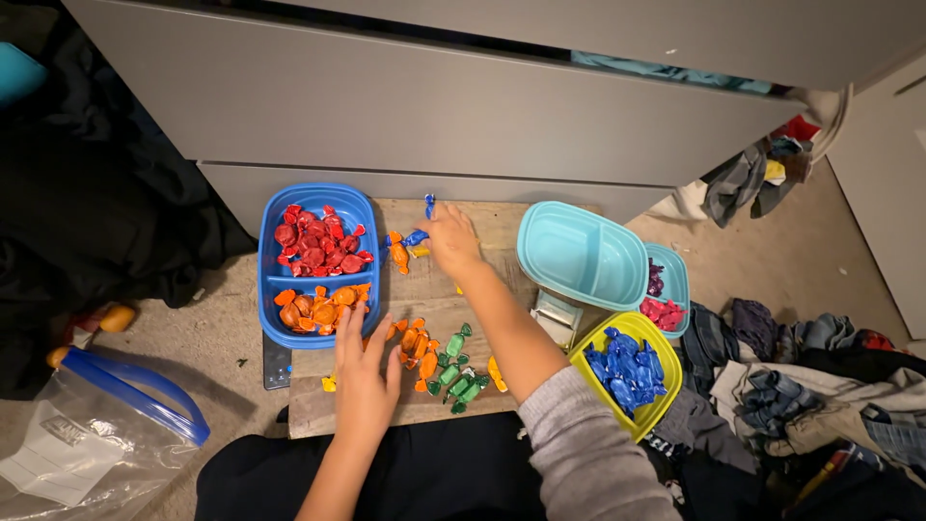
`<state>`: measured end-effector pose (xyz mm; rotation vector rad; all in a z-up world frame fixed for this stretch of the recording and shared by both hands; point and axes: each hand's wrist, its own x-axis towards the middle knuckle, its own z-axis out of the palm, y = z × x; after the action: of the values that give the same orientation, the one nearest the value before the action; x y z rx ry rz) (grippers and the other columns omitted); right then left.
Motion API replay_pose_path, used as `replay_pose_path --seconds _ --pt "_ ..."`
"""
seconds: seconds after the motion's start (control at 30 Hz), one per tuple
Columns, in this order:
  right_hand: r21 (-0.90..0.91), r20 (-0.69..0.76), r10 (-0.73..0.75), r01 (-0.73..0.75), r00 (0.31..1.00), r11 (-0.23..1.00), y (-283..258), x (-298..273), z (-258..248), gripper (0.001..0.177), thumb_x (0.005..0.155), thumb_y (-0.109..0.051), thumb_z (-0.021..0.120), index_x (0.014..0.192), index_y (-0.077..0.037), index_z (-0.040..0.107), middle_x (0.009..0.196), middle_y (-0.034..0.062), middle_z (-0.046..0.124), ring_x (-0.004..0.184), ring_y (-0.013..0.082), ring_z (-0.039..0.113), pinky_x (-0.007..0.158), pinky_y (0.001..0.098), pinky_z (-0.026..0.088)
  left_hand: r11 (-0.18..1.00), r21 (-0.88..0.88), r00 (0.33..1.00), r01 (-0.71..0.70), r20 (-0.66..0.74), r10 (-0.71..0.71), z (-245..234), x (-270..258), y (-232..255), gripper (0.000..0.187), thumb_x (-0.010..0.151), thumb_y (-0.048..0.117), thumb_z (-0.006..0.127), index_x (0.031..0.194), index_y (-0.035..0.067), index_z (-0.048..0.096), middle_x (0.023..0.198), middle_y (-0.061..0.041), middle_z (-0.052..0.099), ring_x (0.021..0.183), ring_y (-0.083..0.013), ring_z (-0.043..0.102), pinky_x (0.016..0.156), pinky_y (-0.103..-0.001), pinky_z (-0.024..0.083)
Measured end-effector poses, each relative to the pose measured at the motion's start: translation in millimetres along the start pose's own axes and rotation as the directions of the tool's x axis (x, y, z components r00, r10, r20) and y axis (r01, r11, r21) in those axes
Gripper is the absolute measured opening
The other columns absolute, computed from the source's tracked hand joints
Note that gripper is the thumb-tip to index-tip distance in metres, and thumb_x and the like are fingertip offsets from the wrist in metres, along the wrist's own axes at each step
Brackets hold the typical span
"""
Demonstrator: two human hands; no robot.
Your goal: The person sits on the floor with a wooden board on their lap and sorts individually wrapped candies by wrapper color into divided plastic containers, picking candies one at a time from the board and placing them into blue, yellow, and teal compartments, then handles a small white packet at the end.
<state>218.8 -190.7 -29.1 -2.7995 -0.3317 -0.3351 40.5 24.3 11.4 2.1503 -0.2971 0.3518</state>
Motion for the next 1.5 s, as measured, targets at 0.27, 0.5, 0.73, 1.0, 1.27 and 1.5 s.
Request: replay_pose_path --seconds 0.27,0.5,0.73,1.0,1.27,1.5 --pt "-0.021 0.036 -0.017 0.018 0.999 1.0 7.5 -2.2 -0.8 0.026 0.076 -0.015 0.081 0.101 -0.018 0.076 0.11 0.0081 0.06 0.111 0.0303 0.054 0.093 0.0443 0.044 1.0 0.01 1.0 0.005 -0.001 -0.005 0.2 -0.1 -0.7 0.043 0.086 0.007 0.069 0.128 0.006 0.066 0.154 -0.024 0.042 0.146 -0.0463 0.035 0.117 -0.053 0.033" --pt "0.254 -0.138 -0.028 0.063 0.99 0.965 14.2 -32.6 -37.8 0.028 0.081 -0.013 0.079 0.109 -0.012 0.075 0.107 0.0092 0.065 0.104 0.0303 0.06 0.089 0.0411 0.048 1.0 0.022 1.0 -0.002 0.001 0.002 0.8 -5.2 9.7 0.045 0.085 0.008 0.069 0.13 0.008 0.065 0.156 -0.024 0.04 0.146 -0.048 0.033 0.116 -0.053 0.033" --pt "0.556 0.027 0.191 -0.173 0.981 0.813 16.8 -96.3 -79.7 0.029 0.089 -0.014 0.074 0.118 -0.008 0.072 0.089 0.0076 0.063 0.074 0.0174 0.058 0.07 0.0314 0.049 0.999 -0.013 0.998 -0.041 0.045 0.041 16.3 -16.1 29.5 0.046 0.086 0.008 0.069 0.131 0.008 0.064 0.156 -0.024 0.04 0.147 -0.0472 0.033 0.117 -0.054 0.032" --pt "0.336 -0.249 0.43 -0.339 0.868 0.879 33.6 -245.7 -130.9 0.028 0.085 -0.018 0.08 0.109 -0.006 0.074 0.098 0.0115 0.072 0.085 0.026 0.067 0.078 0.0371 0.053 0.99 -0.056 0.985 -0.131 0.102 0.136 41.5 -31.2 54.8 0.047 0.087 0.011 0.069 0.134 0.008 0.062 0.156 -0.025 0.04 0.149 -0.048 0.032 0.119 -0.054 0.031" --pt "0.242 -0.353 0.668 -0.625 0.655 0.742 56.3 -342.2 -176.8 0.026 0.082 -0.016 0.081 0.106 -0.006 0.076 0.095 0.0141 0.073 0.086 0.0304 0.067 0.08 0.0403 0.053 0.978 -0.089 0.947 -0.191 0.247 0.207 77.5 -43.1 98.4 0.049 0.087 0.01 0.069 0.136 0.008 0.061 0.156 -0.025 0.039 0.149 -0.0478 0.031 0.119 -0.055 0.03" --pt "0.215 -0.347 0.614 -0.577 0.709 0.788 63.0 -344.2 -178.4 0.026 0.081 -0.011 0.08 0.105 -0.006 0.075 0.095 0.0132 0.073 0.091 0.0326 0.066 0.083 0.0412 0.053 0.976 -0.054 0.936 -0.211 0.275 0.218 87.2 -49.6 114.1 0.049 0.087 0.01 0.07 0.136 0.008 0.061 0.156 -0.024 0.039 0.148 -0.0469 0.032 0.118 -0.058 0.029"
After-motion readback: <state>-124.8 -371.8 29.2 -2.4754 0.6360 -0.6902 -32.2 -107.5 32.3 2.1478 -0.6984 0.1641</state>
